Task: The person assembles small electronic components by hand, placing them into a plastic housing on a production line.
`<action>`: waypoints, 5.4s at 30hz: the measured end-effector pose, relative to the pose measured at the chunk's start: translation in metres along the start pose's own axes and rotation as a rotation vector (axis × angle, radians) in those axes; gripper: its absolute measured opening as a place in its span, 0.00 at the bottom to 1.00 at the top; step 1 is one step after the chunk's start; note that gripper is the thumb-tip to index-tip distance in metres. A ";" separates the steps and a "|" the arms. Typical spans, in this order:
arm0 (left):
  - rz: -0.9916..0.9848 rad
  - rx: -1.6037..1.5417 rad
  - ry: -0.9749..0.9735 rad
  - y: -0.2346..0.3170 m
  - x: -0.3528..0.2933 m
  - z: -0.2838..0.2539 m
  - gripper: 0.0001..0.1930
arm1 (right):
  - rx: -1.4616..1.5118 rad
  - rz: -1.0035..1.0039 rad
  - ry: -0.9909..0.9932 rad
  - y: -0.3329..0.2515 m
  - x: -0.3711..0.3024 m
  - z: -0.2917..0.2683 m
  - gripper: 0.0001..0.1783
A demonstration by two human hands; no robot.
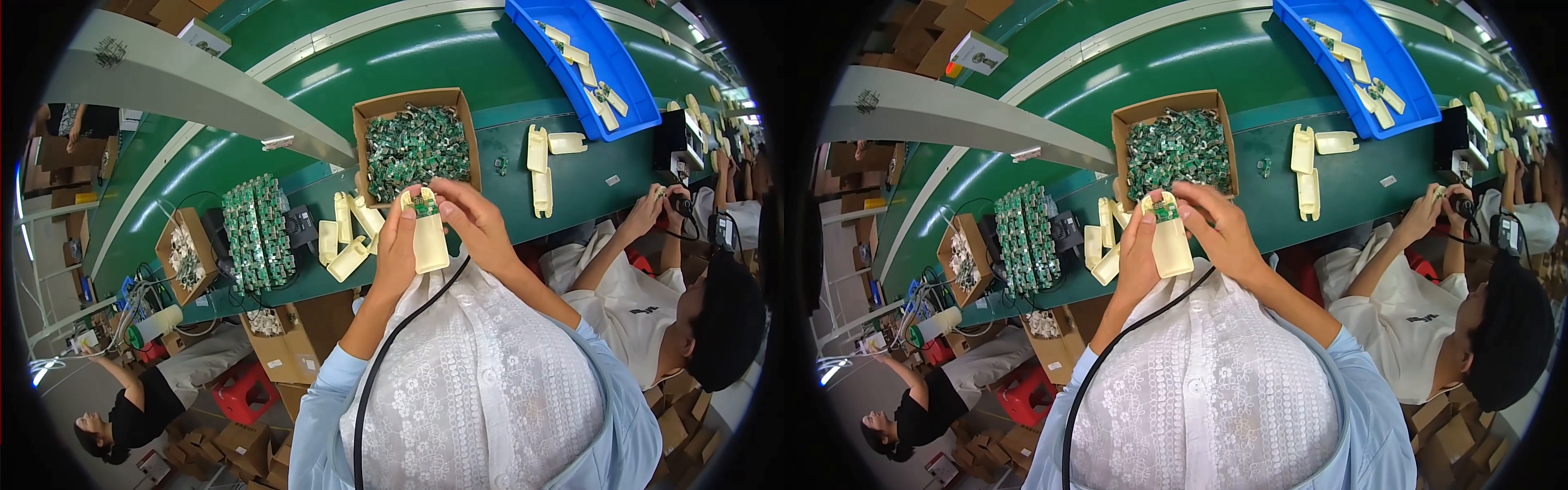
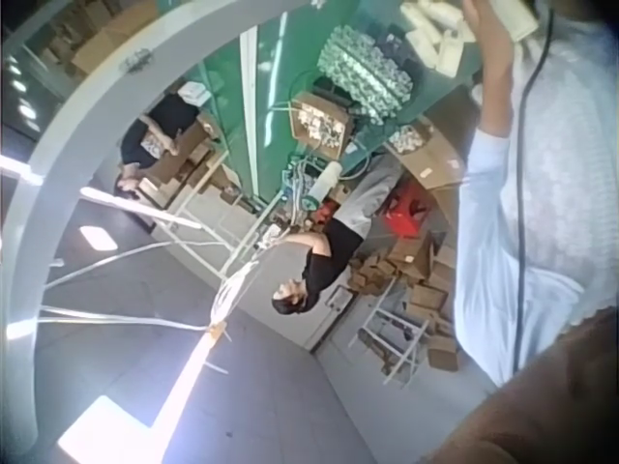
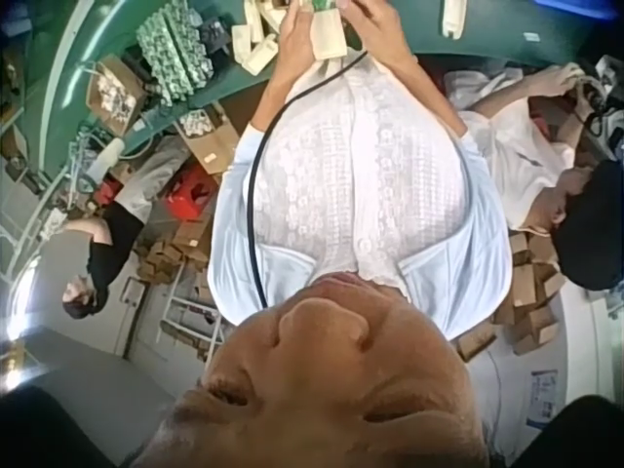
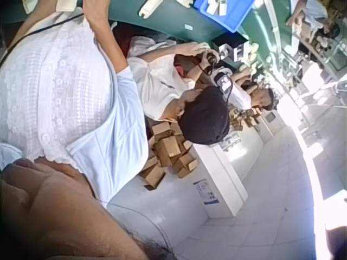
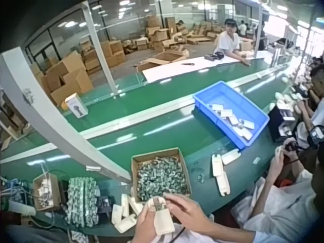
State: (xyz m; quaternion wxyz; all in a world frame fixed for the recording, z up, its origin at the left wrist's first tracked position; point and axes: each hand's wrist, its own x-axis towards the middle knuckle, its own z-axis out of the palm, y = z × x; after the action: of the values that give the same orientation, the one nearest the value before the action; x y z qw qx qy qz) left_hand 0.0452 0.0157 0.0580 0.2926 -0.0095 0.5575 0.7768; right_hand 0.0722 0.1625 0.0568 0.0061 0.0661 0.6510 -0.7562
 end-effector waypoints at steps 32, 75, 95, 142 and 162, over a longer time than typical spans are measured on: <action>-0.047 -0.389 -0.058 -0.006 0.003 -0.001 0.23 | -0.682 -0.500 0.015 -0.009 0.006 -0.004 0.21; 0.429 1.059 0.612 -0.051 0.021 -0.140 0.16 | 0.054 0.151 0.759 0.104 -0.013 -0.227 0.15; 0.074 1.414 0.547 -0.092 0.053 -0.199 0.17 | -1.226 -0.422 0.136 0.118 0.057 -0.151 0.14; -0.101 -0.261 -0.142 0.007 0.009 0.009 0.24 | -0.926 -0.728 0.035 -0.049 0.017 -0.026 0.10; -0.095 -0.121 -0.120 0.001 0.006 0.005 0.24 | -1.018 -0.702 0.023 -0.042 0.017 -0.020 0.09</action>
State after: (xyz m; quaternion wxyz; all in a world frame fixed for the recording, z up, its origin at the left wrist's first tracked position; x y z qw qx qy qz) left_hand 0.0416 0.0223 0.0591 0.3611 -0.0069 0.4900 0.7934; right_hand 0.0528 0.1898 0.0932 -0.2193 -0.1549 0.9131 -0.3068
